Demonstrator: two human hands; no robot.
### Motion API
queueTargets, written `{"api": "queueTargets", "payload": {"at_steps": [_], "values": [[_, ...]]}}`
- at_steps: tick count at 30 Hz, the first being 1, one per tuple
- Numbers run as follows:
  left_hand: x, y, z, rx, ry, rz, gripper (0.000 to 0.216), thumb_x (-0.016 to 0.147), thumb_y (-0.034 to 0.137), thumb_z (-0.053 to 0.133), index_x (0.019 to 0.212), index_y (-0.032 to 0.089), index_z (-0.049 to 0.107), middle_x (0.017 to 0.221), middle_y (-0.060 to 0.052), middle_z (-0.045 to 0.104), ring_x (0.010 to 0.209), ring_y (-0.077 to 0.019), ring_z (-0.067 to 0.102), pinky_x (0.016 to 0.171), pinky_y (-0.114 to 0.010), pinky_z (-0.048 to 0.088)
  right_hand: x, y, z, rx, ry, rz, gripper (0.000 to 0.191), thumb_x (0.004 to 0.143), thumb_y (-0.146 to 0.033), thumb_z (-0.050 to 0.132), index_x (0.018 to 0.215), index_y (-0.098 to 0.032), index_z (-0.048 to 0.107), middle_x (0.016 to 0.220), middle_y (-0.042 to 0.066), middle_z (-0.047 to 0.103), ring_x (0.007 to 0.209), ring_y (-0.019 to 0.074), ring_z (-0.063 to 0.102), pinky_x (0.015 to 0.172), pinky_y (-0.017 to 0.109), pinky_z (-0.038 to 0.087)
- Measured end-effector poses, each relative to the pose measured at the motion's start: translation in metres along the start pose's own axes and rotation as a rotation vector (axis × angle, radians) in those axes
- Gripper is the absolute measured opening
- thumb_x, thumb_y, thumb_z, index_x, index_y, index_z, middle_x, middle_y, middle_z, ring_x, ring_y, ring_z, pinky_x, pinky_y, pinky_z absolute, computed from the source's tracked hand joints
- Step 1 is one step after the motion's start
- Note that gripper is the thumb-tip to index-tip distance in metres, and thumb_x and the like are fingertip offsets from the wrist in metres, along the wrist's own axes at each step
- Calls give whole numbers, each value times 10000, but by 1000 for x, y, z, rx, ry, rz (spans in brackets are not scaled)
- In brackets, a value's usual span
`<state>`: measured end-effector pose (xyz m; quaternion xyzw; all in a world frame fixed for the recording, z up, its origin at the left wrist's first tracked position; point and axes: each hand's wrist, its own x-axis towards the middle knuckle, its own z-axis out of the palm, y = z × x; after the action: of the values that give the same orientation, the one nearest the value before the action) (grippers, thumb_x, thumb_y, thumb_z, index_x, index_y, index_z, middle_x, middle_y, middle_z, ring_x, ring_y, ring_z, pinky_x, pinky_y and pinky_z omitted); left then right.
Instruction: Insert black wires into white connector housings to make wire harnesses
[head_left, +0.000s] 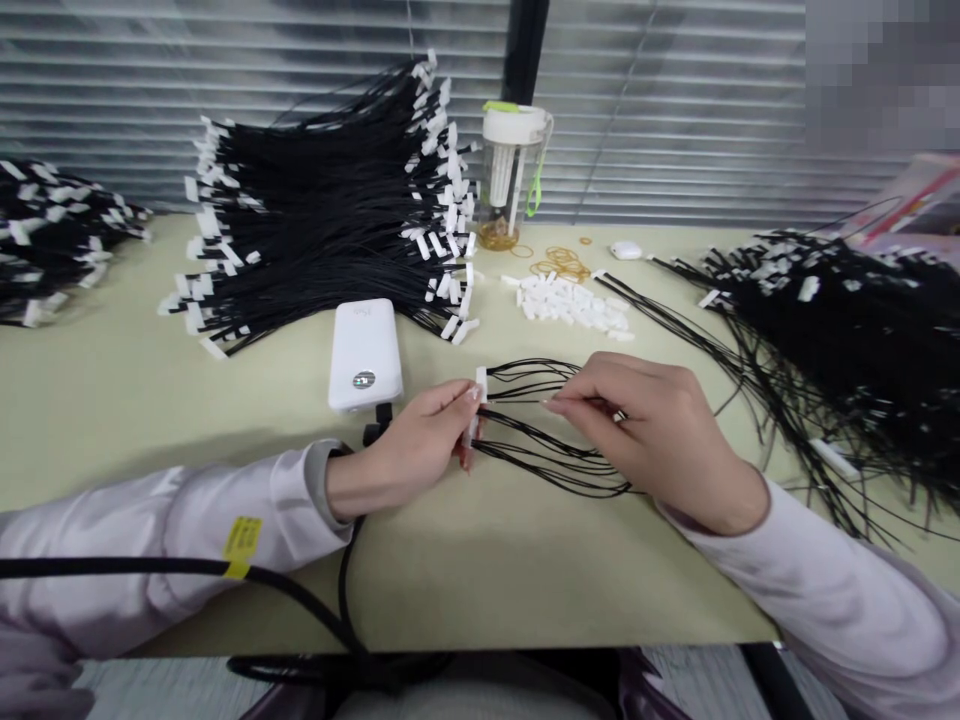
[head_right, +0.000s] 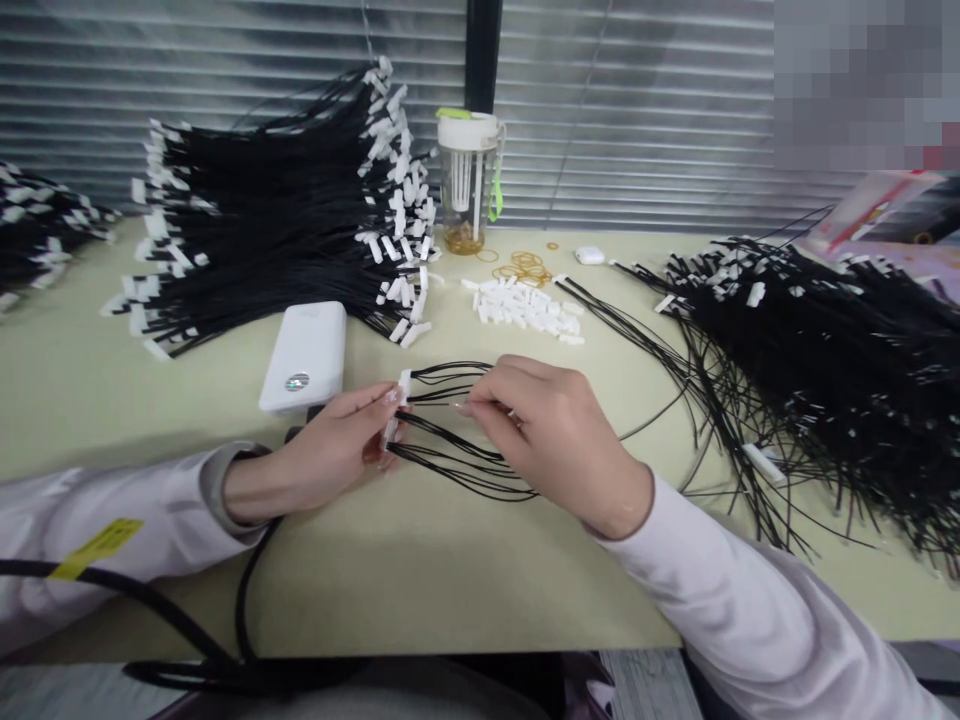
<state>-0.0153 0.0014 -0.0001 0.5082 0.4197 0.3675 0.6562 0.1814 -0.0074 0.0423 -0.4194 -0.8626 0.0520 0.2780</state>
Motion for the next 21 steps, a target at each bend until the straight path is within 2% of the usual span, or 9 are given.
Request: {"api": "queueTargets", "payload": {"at_steps": [6,14,21], "values": [[-1,1,1,-1,-12,-5,261,829,343,425,636,167,428,538,49,402,427,-55,399,413,-192,357,-2,0,2,-31,51,-66,104,834,-195,470,762,-212,542,684,10,572,643,109,514,586,246,394],[-1,3,2,-6,-14,-15,263,819,352,445,630,168,429,526,53,380,427,-57,390,400,-187,350,-1,1,1,-24,59,-74,103,832,-188,468,769,-219,543,685,15,570,640,117,515,584,251,401],[-1,4,2,-44,10,-20,276,821,335,438,604,164,427,523,54,397,403,-47,387,398,-185,343,-2,3,3,16,-22,-131,132,842,-196,450,771,-206,560,694,18,552,660,109,496,612,233,407]]}}
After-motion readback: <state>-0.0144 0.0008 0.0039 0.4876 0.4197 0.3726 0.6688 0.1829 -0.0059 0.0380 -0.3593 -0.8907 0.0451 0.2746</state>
